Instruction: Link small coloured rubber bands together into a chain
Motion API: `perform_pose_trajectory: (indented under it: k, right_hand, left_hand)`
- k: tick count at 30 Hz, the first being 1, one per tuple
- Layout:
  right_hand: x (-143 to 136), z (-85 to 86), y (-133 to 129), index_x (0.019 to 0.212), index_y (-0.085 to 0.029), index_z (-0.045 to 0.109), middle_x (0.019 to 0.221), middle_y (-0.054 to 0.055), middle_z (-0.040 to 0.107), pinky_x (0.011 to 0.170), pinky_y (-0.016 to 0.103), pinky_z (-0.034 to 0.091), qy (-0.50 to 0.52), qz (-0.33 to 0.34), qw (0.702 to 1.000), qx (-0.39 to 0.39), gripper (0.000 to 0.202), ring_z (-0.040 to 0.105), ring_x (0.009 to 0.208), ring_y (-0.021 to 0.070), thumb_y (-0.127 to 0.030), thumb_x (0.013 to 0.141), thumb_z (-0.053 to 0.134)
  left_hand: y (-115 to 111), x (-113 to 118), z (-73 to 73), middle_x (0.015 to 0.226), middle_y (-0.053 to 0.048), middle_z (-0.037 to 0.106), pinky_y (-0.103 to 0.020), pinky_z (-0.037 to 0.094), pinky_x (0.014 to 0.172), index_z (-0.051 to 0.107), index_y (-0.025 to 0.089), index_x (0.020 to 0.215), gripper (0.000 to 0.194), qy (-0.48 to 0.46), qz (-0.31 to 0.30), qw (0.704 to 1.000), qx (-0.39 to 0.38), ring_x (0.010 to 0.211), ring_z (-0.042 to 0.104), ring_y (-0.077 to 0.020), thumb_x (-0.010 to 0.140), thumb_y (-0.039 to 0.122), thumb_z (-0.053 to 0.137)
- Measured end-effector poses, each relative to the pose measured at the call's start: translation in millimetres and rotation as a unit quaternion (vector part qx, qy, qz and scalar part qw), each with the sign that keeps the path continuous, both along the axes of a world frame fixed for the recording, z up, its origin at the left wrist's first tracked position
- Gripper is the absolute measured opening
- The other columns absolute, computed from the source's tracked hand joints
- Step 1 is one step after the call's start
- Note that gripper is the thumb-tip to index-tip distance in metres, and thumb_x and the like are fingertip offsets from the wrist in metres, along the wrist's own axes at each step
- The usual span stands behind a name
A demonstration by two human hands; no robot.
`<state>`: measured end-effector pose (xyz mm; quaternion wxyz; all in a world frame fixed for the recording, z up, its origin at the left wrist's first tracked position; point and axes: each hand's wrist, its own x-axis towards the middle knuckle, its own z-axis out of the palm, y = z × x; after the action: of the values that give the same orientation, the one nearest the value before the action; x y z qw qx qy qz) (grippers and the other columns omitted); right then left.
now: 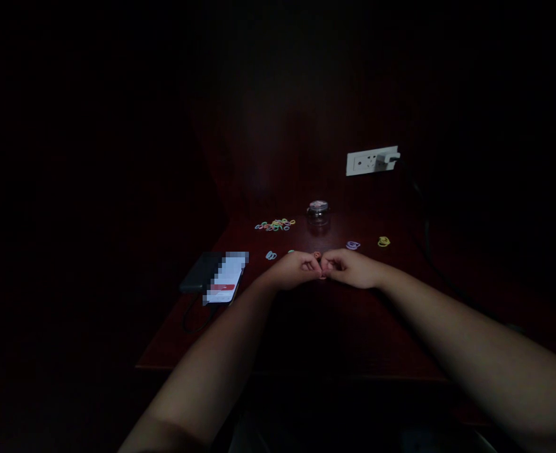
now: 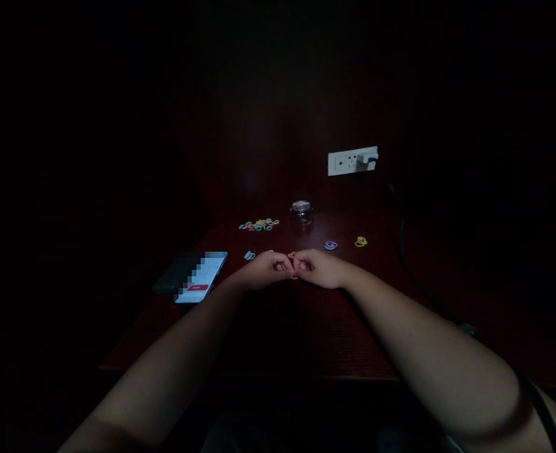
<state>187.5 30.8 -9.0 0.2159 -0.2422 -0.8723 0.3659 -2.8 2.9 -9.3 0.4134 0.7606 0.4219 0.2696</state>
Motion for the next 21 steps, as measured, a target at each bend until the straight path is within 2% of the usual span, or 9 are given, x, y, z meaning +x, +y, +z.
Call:
perform_pose_trajectory:
  k: [9, 15, 21]
  right_hand:
    - [-0.1, 1.9, -1.7, 0.068, -0.017, 0.046, 0.065, -0.002, 0.046, 0.054, 0.023, 0.032, 0.011, -0.010, 1.000, 0.002, 0.010, 0.039, 0.058, 0.0097, -0.023, 0.074, 0.052]
    - [0.9, -1.5, 0.5, 0.071, -0.017, 0.045, 0.068, -0.002, 0.047, 0.056, 0.022, 0.034, 0.033, -0.008, 0.999, 0.022, 0.006, 0.040, 0.061, 0.0092, -0.014, 0.071, 0.050]
    - [-0.5, 1.1, -3.0, 0.070, -0.018, 0.040, 0.066, -0.003, 0.048, 0.053, 0.021, 0.034, 0.052, 0.002, 0.999, 0.005, 0.010, 0.041, 0.058, 0.0080, -0.012, 0.072, 0.049]
  left_hand:
    - [2.7, -0.4, -3.2, 0.077, -0.005, 0.063, -0.019, 0.042, 0.058, 0.059, 0.009, 0.079, 0.020, 0.015, -0.023, 1.000, 0.004, 0.064, 0.055, -0.0093, 0.068, 0.024, 0.066]
    - [6.0, -0.4, -7.7, 0.086, -0.009, 0.066, -0.022, 0.045, 0.065, 0.062, 0.008, 0.085, 0.021, 0.016, -0.014, 1.000, -0.007, 0.072, 0.059, -0.0114, 0.072, 0.025, 0.064]
    - [2.9, 0.3, -2.5, 0.088, -0.009, 0.067, -0.023, 0.045, 0.071, 0.065, 0.008, 0.086, 0.023, 0.035, -0.008, 0.999, 0.015, 0.077, 0.060, -0.0131, 0.076, 0.029, 0.061]
